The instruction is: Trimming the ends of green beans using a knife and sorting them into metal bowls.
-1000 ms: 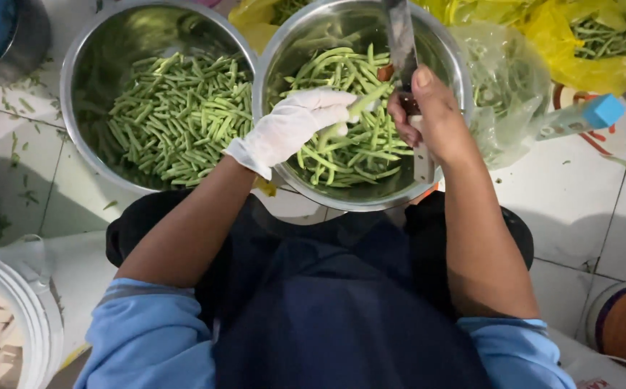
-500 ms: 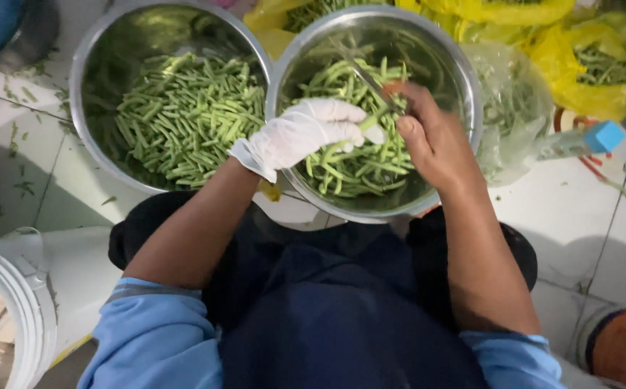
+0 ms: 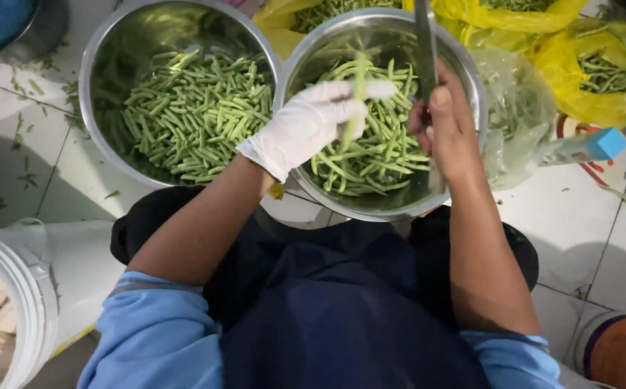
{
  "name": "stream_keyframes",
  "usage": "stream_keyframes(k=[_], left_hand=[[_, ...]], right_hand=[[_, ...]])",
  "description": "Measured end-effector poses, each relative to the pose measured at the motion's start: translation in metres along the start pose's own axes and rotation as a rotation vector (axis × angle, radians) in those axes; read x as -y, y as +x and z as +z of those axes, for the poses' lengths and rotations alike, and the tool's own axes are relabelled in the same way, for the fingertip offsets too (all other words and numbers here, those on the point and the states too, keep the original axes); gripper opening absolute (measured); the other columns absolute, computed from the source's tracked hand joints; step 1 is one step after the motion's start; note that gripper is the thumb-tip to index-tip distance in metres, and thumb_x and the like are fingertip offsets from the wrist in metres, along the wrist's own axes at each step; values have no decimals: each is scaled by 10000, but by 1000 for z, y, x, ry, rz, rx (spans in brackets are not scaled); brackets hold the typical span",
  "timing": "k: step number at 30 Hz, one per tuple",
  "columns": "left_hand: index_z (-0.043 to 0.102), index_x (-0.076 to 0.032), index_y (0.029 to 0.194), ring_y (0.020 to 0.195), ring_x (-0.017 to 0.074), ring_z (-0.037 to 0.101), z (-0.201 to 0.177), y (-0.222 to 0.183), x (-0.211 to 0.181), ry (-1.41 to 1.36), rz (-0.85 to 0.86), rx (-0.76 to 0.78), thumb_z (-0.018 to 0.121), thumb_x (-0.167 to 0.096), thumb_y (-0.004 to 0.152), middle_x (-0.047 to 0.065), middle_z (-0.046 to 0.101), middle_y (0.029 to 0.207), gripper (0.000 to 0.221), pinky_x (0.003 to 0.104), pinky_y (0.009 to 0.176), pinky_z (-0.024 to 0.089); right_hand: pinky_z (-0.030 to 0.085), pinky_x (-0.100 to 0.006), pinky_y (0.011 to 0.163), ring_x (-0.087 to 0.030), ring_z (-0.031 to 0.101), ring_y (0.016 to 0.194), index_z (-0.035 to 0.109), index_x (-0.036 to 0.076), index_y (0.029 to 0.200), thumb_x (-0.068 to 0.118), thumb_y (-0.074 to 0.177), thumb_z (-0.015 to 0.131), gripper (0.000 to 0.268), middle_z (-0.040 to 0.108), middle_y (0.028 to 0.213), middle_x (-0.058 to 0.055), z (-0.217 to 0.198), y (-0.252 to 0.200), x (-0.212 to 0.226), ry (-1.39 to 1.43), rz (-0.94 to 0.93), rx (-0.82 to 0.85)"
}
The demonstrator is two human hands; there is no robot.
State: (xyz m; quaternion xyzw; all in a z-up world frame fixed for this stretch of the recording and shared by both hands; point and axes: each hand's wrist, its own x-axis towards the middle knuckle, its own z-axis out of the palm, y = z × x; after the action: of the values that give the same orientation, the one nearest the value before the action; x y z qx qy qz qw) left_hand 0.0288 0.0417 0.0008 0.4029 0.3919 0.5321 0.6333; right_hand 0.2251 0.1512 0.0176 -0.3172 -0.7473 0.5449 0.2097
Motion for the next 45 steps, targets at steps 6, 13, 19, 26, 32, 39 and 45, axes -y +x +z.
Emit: stream_keyframes(k=[6, 13, 19, 26, 32, 39, 45], left_hand=[[608, 22, 1333, 874, 164, 624, -7, 7, 13, -380, 149, -308, 561, -118, 1002, 48, 663, 922, 363, 361, 944, 563], [672, -23, 1212, 987, 263, 676, -15, 17, 25, -468, 249, -554, 692, -22, 896, 111, 691, 1152, 317, 483, 974, 591], [699, -55, 1160, 1039, 256, 693, -23, 20, 39, -596, 286, -761, 716, -56, 884, 88, 722, 1107, 276, 459, 1001, 561], [663, -34, 1151, 1017, 352, 710, 7, 11, 19, -547, 176, -813, 753, -106, 812, 186, 715, 1039, 358, 486, 987, 596], [750, -42, 1054, 1056, 274, 723, 30, -1, 7, -168, 352, -664, 710, -29, 868, 160, 734, 1158, 190, 324, 877, 642], [725, -32, 1109, 1100, 298, 711, 7, 7, 23, -298, 372, -694, 747, -70, 862, 149, 730, 1169, 251, 440, 944, 649], [744, -43, 1089, 958, 287, 764, 3, 6, 29, -238, 370, -803, 760, -104, 840, 133, 766, 1085, 257, 369, 881, 649]], right_hand=[[317, -200, 407, -50, 377, 482, 437, 110, 1410, 697, 938, 309, 764, 498, 724, 41, 14, -7, 0, 212, 20, 129], [298, -213, 419, -78, 353, 504, 353, 120, 1491, 779, 869, 374, 907, 476, 725, -25, 25, -11, 0, 235, 20, 113], [370, -262, 622, -88, 420, 713, 262, 102, 1532, 603, 1025, 350, 719, 427, 1156, -25, 43, -17, -22, 35, -249, -6], [456, -363, 698, -168, 566, 750, 418, 83, 1405, 509, 1095, 316, 536, 619, 1002, -80, 44, -8, -16, -328, -355, -247], [324, -188, 482, -61, 429, 702, 485, 182, 1012, 413, 1007, 279, 310, 484, 882, 32, 34, 14, -15, 123, 19, -376], [555, -325, 769, -191, 624, 927, -7, 368, 1562, 455, 1123, 357, 577, 379, 1554, -302, 2, 19, -11, -173, 185, -85], [436, -186, 610, -71, 492, 770, 402, 196, 1538, 221, 992, 309, 554, 521, 859, 50, 45, -1, 23, 32, 121, -143]])
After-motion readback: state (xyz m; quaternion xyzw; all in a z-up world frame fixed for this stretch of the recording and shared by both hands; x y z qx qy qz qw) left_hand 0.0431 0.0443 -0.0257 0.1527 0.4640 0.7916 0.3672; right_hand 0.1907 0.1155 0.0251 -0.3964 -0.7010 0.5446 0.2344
